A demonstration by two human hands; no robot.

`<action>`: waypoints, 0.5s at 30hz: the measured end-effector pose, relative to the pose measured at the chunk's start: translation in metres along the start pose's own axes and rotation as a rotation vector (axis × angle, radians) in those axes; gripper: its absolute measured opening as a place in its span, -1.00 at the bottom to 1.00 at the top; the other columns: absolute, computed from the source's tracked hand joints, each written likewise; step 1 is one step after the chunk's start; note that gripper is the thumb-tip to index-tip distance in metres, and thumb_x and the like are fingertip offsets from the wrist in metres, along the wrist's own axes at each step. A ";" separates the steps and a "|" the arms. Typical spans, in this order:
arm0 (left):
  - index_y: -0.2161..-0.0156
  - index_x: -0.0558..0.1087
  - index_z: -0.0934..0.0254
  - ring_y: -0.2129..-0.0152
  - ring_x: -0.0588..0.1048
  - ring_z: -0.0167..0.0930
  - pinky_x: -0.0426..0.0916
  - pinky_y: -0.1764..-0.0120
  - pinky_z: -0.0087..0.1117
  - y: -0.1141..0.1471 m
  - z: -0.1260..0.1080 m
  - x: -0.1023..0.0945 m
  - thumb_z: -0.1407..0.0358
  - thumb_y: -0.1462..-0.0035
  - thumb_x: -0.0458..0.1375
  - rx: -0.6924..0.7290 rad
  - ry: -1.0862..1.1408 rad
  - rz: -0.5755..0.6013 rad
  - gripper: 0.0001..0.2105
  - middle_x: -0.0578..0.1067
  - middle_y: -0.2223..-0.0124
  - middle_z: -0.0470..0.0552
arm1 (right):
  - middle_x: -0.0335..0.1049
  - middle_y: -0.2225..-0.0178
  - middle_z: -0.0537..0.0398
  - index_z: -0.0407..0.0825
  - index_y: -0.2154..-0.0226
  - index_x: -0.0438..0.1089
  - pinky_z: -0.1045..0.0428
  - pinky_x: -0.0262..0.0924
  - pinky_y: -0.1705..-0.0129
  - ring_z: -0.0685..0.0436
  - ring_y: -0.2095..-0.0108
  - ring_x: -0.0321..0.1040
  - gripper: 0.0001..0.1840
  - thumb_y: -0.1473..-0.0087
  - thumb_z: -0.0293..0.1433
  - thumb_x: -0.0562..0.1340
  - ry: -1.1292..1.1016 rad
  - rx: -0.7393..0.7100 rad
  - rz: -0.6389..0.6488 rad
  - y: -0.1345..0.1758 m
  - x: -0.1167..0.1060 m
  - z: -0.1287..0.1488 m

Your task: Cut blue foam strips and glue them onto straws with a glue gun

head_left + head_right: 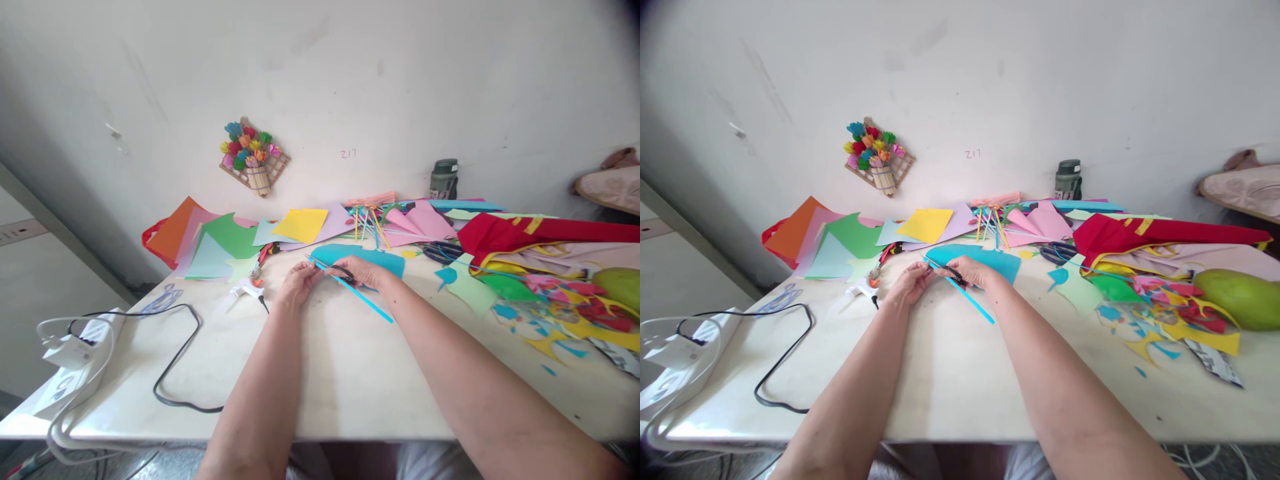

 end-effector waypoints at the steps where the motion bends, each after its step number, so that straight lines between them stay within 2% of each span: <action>1: 0.57 0.33 0.38 0.48 0.43 -0.52 0.33 0.17 -0.41 0.000 0.000 0.000 0.56 0.14 0.12 0.004 -0.001 0.001 -0.89 0.40 0.52 -0.05 | -0.01 0.76 0.29 -0.07 0.60 0.18 0.15 -0.24 0.73 0.13 0.77 -0.13 -0.58 0.12 -0.03 0.05 -0.002 -0.001 0.002 0.000 0.000 0.001; 7: 0.57 0.33 0.37 0.49 0.43 -0.53 0.33 0.16 -0.41 0.001 0.001 0.001 0.56 0.13 0.13 -0.005 -0.013 0.001 -0.89 0.40 0.53 -0.06 | -0.05 0.79 0.30 -0.06 0.67 0.08 0.14 -0.24 0.73 0.13 0.77 -0.13 -0.56 0.15 -0.02 0.09 0.000 -0.012 -0.003 -0.001 0.001 0.003; 15: 0.56 0.34 0.38 0.48 0.43 -0.53 0.35 0.20 -0.44 0.000 0.001 0.001 0.58 0.14 0.13 -0.008 -0.008 -0.001 -0.89 0.41 0.51 -0.05 | -0.07 0.78 0.31 -0.06 0.69 0.06 0.14 -0.27 0.70 0.14 0.76 -0.15 -0.55 0.15 -0.03 0.10 0.057 -0.022 -0.031 0.004 -0.001 0.011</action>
Point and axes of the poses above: each hand's wrist, its own y-axis away from the middle knuckle, its own x-axis out of the palm, z = x × y, the point moved 10 cm from there along -y, towards the middle knuckle
